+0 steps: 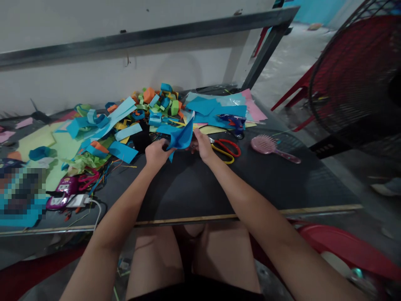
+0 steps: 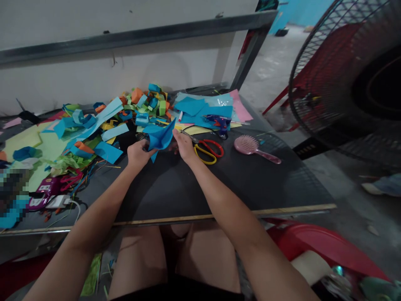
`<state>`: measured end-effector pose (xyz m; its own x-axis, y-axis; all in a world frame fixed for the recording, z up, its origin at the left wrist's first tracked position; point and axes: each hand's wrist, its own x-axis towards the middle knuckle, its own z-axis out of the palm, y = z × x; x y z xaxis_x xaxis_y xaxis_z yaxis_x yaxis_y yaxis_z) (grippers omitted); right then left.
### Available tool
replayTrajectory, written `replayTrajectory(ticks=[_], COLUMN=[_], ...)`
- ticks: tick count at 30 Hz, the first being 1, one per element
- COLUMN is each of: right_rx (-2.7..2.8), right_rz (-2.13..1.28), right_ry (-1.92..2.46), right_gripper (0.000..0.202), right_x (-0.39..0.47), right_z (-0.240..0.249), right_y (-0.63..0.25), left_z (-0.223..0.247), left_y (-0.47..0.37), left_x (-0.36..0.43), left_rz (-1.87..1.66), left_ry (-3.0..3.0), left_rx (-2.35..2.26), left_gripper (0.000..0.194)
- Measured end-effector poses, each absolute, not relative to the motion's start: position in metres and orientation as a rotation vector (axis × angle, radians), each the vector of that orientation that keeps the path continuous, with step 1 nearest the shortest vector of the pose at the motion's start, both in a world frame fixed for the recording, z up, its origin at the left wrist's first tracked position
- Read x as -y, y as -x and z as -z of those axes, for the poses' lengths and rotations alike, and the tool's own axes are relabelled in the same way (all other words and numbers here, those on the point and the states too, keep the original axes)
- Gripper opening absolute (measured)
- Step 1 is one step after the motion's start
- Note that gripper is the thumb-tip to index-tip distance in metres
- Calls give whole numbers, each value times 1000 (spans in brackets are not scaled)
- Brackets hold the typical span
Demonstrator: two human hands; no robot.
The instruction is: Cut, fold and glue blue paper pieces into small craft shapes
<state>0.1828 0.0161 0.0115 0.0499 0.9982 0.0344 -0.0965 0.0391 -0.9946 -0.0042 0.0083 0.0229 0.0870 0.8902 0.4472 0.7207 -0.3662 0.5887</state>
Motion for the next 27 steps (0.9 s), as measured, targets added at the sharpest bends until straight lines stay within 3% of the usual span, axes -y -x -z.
replayTrajectory(ticks=[3, 7, 11, 18, 27], right_rx=[1150, 1130, 1176, 1243, 1400], right_rz=[-1181, -1299, -1369, -1309, -1247], right_ry=[1205, 1157, 1030, 945, 944], right_gripper=[38, 28, 32, 39, 50], right_x=[-18, -20, -23, -24, -22], right_z=[-13, -16, -20, -20, -20], right_y=[-183, -188, -203, -213, -215], left_z=[-25, -22, -16, -14, -26], left_y=[1, 0, 0, 4, 14], left_x=[-4, -4, -15, -29, -30], left_rz=[-1079, -1108, -1329, -1583, -1645], left_ry=[-2268, -2092, -1696, -1123, -1018], left_rx=[-1681, -1402, -1141, -1135, -1165], left_gripper=[25, 29, 37, 38, 30])
